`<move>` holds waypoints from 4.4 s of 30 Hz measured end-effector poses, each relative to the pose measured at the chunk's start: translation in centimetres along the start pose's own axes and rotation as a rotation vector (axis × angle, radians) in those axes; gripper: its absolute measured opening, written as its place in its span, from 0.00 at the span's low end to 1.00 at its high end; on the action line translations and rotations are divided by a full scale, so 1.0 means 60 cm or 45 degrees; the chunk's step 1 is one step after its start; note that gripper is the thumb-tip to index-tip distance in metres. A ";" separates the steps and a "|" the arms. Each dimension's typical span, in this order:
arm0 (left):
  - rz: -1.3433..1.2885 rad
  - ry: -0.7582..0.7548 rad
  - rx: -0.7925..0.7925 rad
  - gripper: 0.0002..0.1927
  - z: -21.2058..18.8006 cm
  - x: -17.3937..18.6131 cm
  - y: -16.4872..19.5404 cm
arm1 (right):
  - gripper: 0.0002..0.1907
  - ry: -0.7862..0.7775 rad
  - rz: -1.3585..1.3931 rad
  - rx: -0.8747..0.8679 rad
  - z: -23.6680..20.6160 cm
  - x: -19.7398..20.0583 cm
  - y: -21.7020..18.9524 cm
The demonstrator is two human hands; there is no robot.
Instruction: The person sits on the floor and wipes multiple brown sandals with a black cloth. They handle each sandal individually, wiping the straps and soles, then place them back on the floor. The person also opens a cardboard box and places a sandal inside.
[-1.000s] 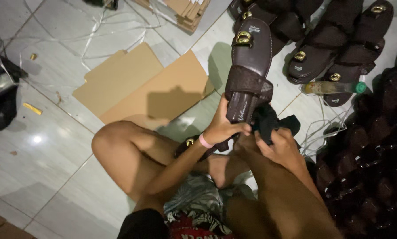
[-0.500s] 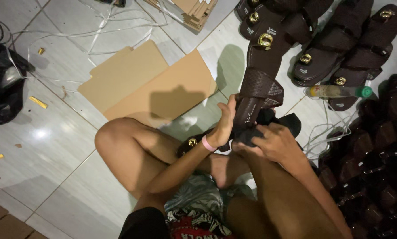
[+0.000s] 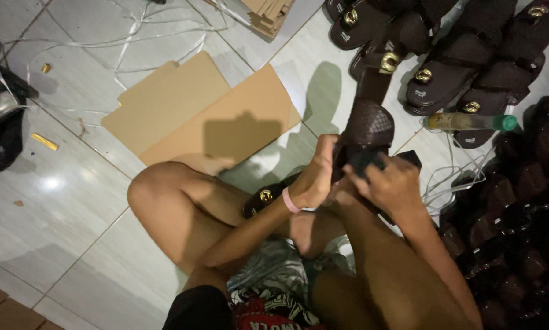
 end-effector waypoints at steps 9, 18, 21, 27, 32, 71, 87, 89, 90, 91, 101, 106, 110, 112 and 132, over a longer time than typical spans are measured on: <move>0.083 0.077 0.029 0.43 -0.009 0.000 0.000 | 0.18 -0.057 0.082 0.160 -0.029 -0.015 0.000; 0.221 0.046 -0.025 0.48 -0.010 0.008 0.029 | 0.13 -0.083 0.206 0.001 -0.049 -0.020 0.032; 0.207 0.073 -0.029 0.43 -0.006 0.009 0.029 | 0.23 0.110 0.222 0.197 -0.080 -0.012 0.046; 0.040 0.093 -0.110 0.20 0.015 0.018 0.028 | 0.15 0.410 -0.252 0.077 -0.120 0.059 0.118; -0.486 -0.113 0.210 0.16 0.019 0.015 0.027 | 0.32 0.273 0.106 -0.421 -0.110 0.078 0.146; 0.068 -0.140 -0.009 0.22 0.021 0.005 0.013 | 0.34 -0.189 -0.202 0.072 -0.080 0.074 0.140; 0.670 -0.058 -0.539 0.20 0.009 0.022 0.038 | 0.38 -0.004 -0.265 0.075 -0.079 0.058 0.135; 0.544 -0.020 -0.434 0.20 0.012 0.025 0.033 | 0.40 -0.026 -0.390 0.009 -0.086 0.049 0.136; 0.478 -0.008 -0.381 0.20 0.014 0.027 0.031 | 0.40 0.004 -0.356 0.020 -0.093 0.051 0.137; 0.515 -0.019 -0.406 0.20 0.014 0.026 0.032 | 0.40 0.039 -0.327 0.034 -0.100 0.052 0.139; 0.528 -0.034 -0.421 0.19 0.019 0.031 0.041 | 0.26 0.298 -0.128 -0.080 -0.086 0.091 0.169; 0.715 -0.042 -0.493 0.19 0.019 0.030 0.046 | 0.17 0.245 -0.227 -0.172 -0.057 0.098 0.137; 0.757 -0.057 -0.502 0.18 0.016 0.030 0.047 | 0.21 0.252 -0.200 -0.085 -0.053 0.106 0.135; 0.769 -0.050 -0.515 0.18 0.016 0.028 0.045 | 0.17 0.175 -0.146 -0.048 -0.054 0.105 0.139; -1.194 -0.052 0.563 0.42 0.001 -0.022 -0.035 | 0.22 0.192 0.172 -0.587 -0.176 -0.006 0.226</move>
Point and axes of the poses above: each hand's wrist, its own z-axis towards the middle knuckle, its own x-axis out of the back of the hand, y = z × x, the point moved 3 cm from there along z, towards the middle knuckle, and after that the axes turned 2 degrees about -z, right-handed, at the moved point
